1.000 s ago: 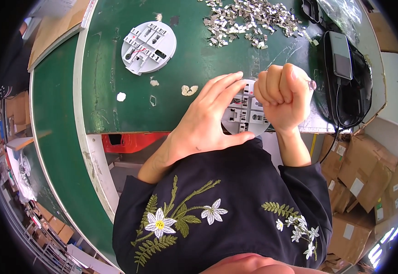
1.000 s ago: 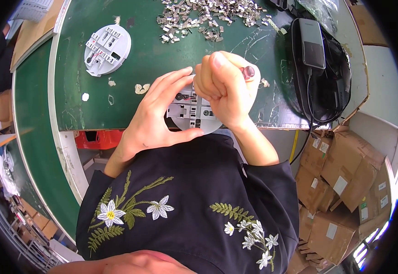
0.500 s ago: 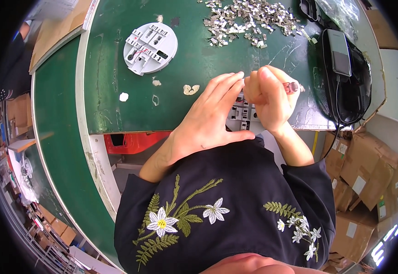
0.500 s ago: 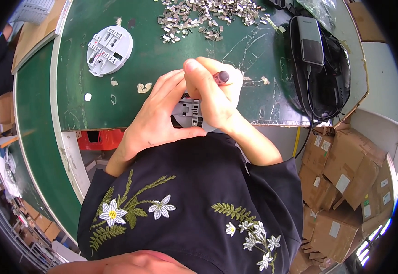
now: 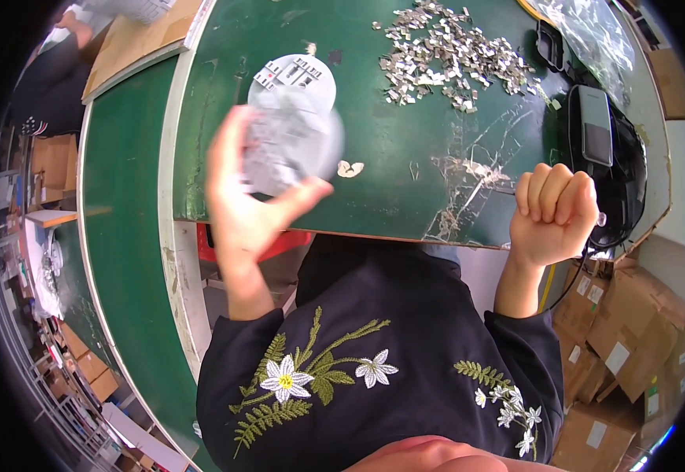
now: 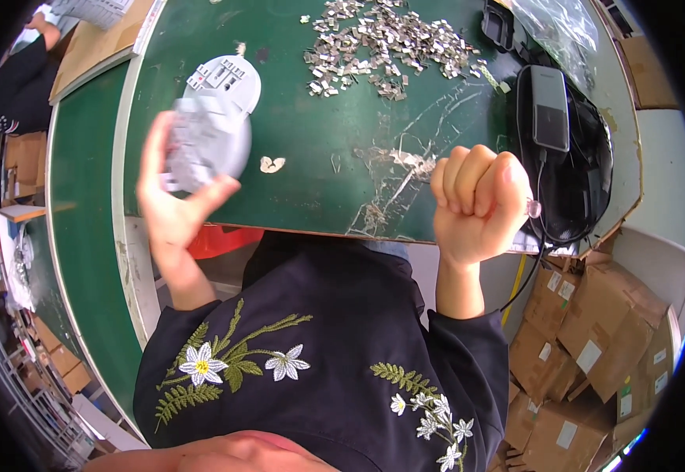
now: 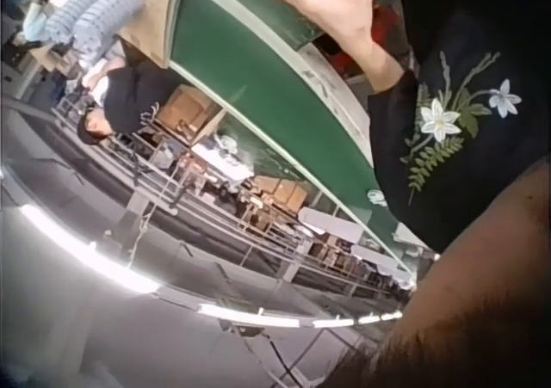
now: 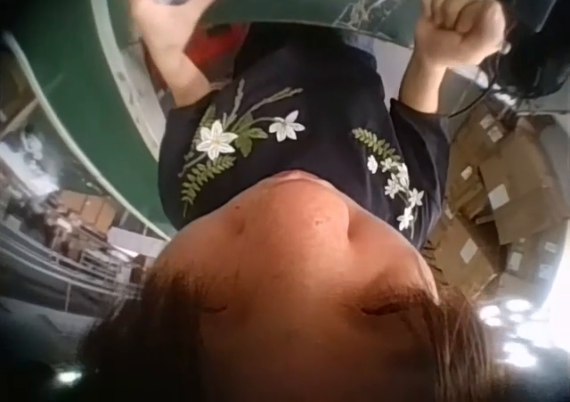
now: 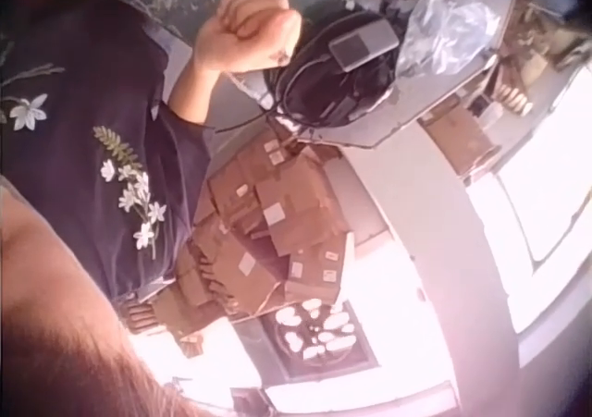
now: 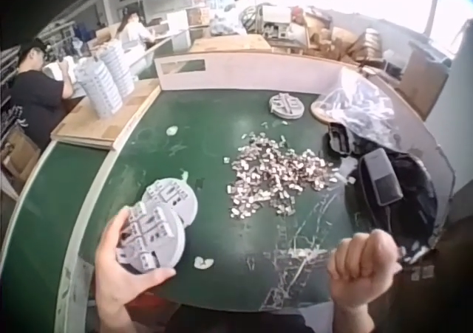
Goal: The person assembles small electronic units by manually inserting metal pins into circular plastic bases, then secures them using a handheld press tool.
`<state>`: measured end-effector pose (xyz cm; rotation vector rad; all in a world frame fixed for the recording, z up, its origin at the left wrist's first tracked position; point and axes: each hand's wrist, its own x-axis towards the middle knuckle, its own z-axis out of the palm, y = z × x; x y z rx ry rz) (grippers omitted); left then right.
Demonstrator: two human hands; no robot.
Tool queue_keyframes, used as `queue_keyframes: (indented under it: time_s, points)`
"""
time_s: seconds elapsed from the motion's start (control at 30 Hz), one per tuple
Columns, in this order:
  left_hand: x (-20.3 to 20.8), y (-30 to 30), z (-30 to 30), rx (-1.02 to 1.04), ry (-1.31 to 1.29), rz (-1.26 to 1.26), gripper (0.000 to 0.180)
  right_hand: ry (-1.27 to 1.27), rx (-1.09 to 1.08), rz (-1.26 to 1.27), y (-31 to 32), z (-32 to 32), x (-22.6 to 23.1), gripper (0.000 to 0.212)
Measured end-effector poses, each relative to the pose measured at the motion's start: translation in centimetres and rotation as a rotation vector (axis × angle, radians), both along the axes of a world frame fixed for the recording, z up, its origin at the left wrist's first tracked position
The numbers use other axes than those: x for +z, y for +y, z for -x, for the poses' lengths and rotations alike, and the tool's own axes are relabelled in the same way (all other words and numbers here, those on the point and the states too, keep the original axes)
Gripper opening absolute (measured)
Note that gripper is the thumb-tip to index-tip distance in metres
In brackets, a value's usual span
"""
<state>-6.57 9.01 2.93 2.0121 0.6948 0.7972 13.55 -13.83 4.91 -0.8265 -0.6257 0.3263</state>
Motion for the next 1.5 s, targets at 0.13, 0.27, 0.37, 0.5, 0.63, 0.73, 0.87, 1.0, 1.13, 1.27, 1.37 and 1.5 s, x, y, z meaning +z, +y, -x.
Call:
queue_keyframes:
  time_s: [0.13, 0.27, 0.37, 0.5, 0.63, 0.73, 0.87, 1.0, 1.13, 1.27, 1.37, 1.5]
  points:
    - [0.8, 6.9, 3.9, 0.644, 0.313, -0.152, 0.085, 0.073, 0.024, 0.06, 0.5, 0.1, -1.0, 0.039]
    - [0.5, 11.8, 6.5, 0.85, 0.54, -0.075, 0.08, 0.108, 0.114, 0.033, 1.1, 0.1, -0.8, 0.038]
    - [-0.6, 13.0, 6.3, 0.767, 0.632, -0.358, 0.078, -0.156, 0.039, 0.536, 1.4, -0.2, 0.3, 0.03]
    - [-0.2, 8.6, 0.0, 0.302, 0.278, -0.323, 0.079, -0.424, 0.099, 0.967, 3.5, -1.0, 0.7, 0.007]
    - [-1.1, 6.5, -3.3, 0.002, 0.402, -0.416, 0.086, -0.853, -0.012, 1.013, 6.8, -2.5, -1.5, 0.006]
    - [-0.8, 5.2, -4.1, -0.078, 0.532, -0.392, 0.092, -1.021, -0.133, 1.052, 8.6, -3.0, -3.0, 0.008]
    - [-0.5, 4.2, -3.5, -0.093, 0.432, -0.254, 0.095, -1.04, -0.139, 1.031, 8.6, -3.5, -3.6, 0.008]
    - [-0.4, 1.3, -3.4, -0.178, 0.329, -0.193, 0.097, -0.842, -0.043, 1.117, 7.3, -3.7, -1.3, 0.007]
    - [-0.8, -3.2, -3.8, -0.36, 0.214, -0.154, 0.096, -0.534, 0.087, 1.198, 4.9, -2.6, 1.7, 0.005]
    - [-2.7, -6.9, -4.7, -0.438, 0.101, -0.156, 0.093, -0.203, 0.207, 1.196, 2.9, -1.7, 2.7, 0.005]
    - [-3.3, -8.4, -5.3, -0.5, 0.014, -0.151, 0.087, -0.12, 0.215, 1.098, 1.4, -1.2, 2.0, 0.008]
    - [-3.0, -8.1, -5.7, -0.555, -0.061, -0.092, 0.071, -0.08, 0.189, 1.05, 0.1, -0.5, 1.0, 0.009]
